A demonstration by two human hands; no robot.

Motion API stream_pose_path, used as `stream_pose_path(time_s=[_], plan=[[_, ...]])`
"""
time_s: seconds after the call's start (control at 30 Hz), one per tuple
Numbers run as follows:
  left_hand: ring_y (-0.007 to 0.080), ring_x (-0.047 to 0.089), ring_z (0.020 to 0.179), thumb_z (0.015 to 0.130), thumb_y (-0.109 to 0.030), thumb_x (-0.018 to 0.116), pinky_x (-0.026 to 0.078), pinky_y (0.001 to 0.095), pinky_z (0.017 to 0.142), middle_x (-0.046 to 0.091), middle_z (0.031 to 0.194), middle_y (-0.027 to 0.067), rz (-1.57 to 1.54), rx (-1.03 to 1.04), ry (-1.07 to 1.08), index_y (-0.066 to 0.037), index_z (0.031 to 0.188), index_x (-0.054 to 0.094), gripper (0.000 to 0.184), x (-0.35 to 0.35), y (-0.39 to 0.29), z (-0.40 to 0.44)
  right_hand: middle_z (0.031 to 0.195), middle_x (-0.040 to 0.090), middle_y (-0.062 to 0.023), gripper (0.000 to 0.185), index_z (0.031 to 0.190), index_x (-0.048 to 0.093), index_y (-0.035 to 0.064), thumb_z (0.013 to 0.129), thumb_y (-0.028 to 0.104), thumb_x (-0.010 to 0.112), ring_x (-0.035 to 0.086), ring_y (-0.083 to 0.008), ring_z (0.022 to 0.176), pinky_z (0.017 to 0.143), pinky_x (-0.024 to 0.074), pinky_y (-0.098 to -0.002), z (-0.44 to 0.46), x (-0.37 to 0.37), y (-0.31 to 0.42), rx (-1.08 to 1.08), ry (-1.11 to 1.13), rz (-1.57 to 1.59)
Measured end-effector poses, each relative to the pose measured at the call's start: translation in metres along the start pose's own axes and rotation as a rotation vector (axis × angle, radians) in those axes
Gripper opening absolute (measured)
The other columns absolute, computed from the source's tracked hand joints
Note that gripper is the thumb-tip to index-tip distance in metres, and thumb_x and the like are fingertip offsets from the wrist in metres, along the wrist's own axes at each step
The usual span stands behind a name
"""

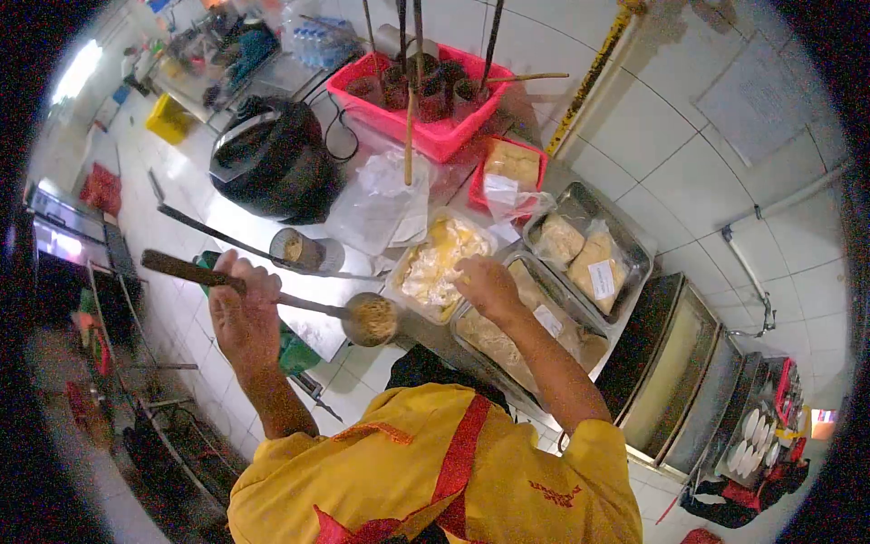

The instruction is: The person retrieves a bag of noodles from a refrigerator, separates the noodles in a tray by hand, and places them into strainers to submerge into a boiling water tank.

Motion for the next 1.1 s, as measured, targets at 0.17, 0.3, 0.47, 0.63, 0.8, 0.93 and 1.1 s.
stream_pose_path(time_s=[0.17,0.3,0.47,0.63,0.8,0.93,1.1], plan=[[0.0077,0.040,0.066,0.088,-0.030,0.057,0.032,0.0237,0.058,0.053,0.080,-0.0008,0.215,0.032,-0.107,0.006,0.115,0.048,0.046,-0.045,0.011,-0.002,0.091,0.058,-0.0179,0.022,0.092,0.058,0.0051,0.078,0.023,0.056,0.056,-0.0367,0.085,0.076,0.0454,-0.0447,0.019,0.073,-0.040,-0.013,0.107,-0.273],[0.0086,0.044,0.069,0.088,-0.032,0.057,0.036,0.0248,0.061,0.055,0.083,0.0009,0.274,0.049,-0.082,0.006,0.120,0.046,0.052,-0.070,0.039,0.004,0.097,0.057,-0.0172,0.029,0.104,0.057,0.0067,0.081,0.023,0.052,0.053,-0.0347,0.095,0.081,0.0422,-0.0453,0.025,0.113,-0.067,0.184,0.242,-0.428],[0.0093,0.039,0.066,0.086,-0.036,0.058,0.033,0.0251,0.060,0.047,0.077,-0.0017,0.248,0.073,-0.182,0.006,0.114,0.053,0.050,-0.092,0.059,0.012,0.084,0.057,-0.0185,0.020,0.086,0.060,0.0050,0.079,0.022,0.051,0.055,-0.0363,0.087,0.074,0.0435,-0.0460,0.028,0.107,-0.090,0.089,0.191,-0.286],[0.0098,0.039,0.064,0.087,-0.044,0.051,0.032,0.0249,0.058,0.046,0.071,-0.0001,0.179,0.056,-0.196,0.008,0.116,0.046,0.060,-0.099,0.072,0.019,0.082,0.057,-0.0188,0.021,0.078,0.061,0.0039,0.078,0.022,0.052,0.056,-0.0378,0.081,0.071,0.0442,-0.0463,0.037,0.085,-0.083,0.203,0.286,-0.305],[0.0078,0.032,0.056,0.089,-0.042,0.049,0.026,0.0227,0.052,0.037,0.062,-0.0023,0.273,0.106,-0.234,0.006,0.110,0.052,0.052,-0.085,0.080,0.026,0.080,0.057,-0.0192,0.021,0.079,0.059,0.0040,0.076,0.023,0.052,0.056,-0.0379,0.079,0.070,0.0438,-0.0471,0.032,0.078,-0.064,-0.006,0.153,-0.336],[0.0072,0.030,0.055,0.090,-0.042,0.048,0.024,0.0224,0.049,0.034,0.060,-0.0031,0.342,0.165,-0.293,0.006,0.103,0.056,0.050,-0.080,0.084,0.030,0.080,0.057,-0.0184,0.021,0.084,0.059,0.0041,0.075,0.023,0.053,0.056,-0.0372,0.080,0.070,0.0437,-0.0468,0.031,0.102,-0.084,-0.078,0.144,-0.421],[0.0066,0.030,0.054,0.091,-0.042,0.046,0.024,0.0223,0.049,0.034,0.061,-0.0039,0.341,0.182,-0.271,0.005,0.102,0.057,0.050,-0.081,0.085,0.031,0.080,0.058,-0.0175,0.018,0.080,0.060,0.0015,0.076,0.018,0.056,0.056,-0.0374,0.077,0.072,0.0442,-0.0464,0.031,0.061,-0.050,0.098,0.138,-0.228]])
Point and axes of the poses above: each hand's wrist, its own z-axis towards the middle knuckle, its own x-axis out of the palm, y = z × x, the point moved 4 cm from there along z, towards the middle knuckle
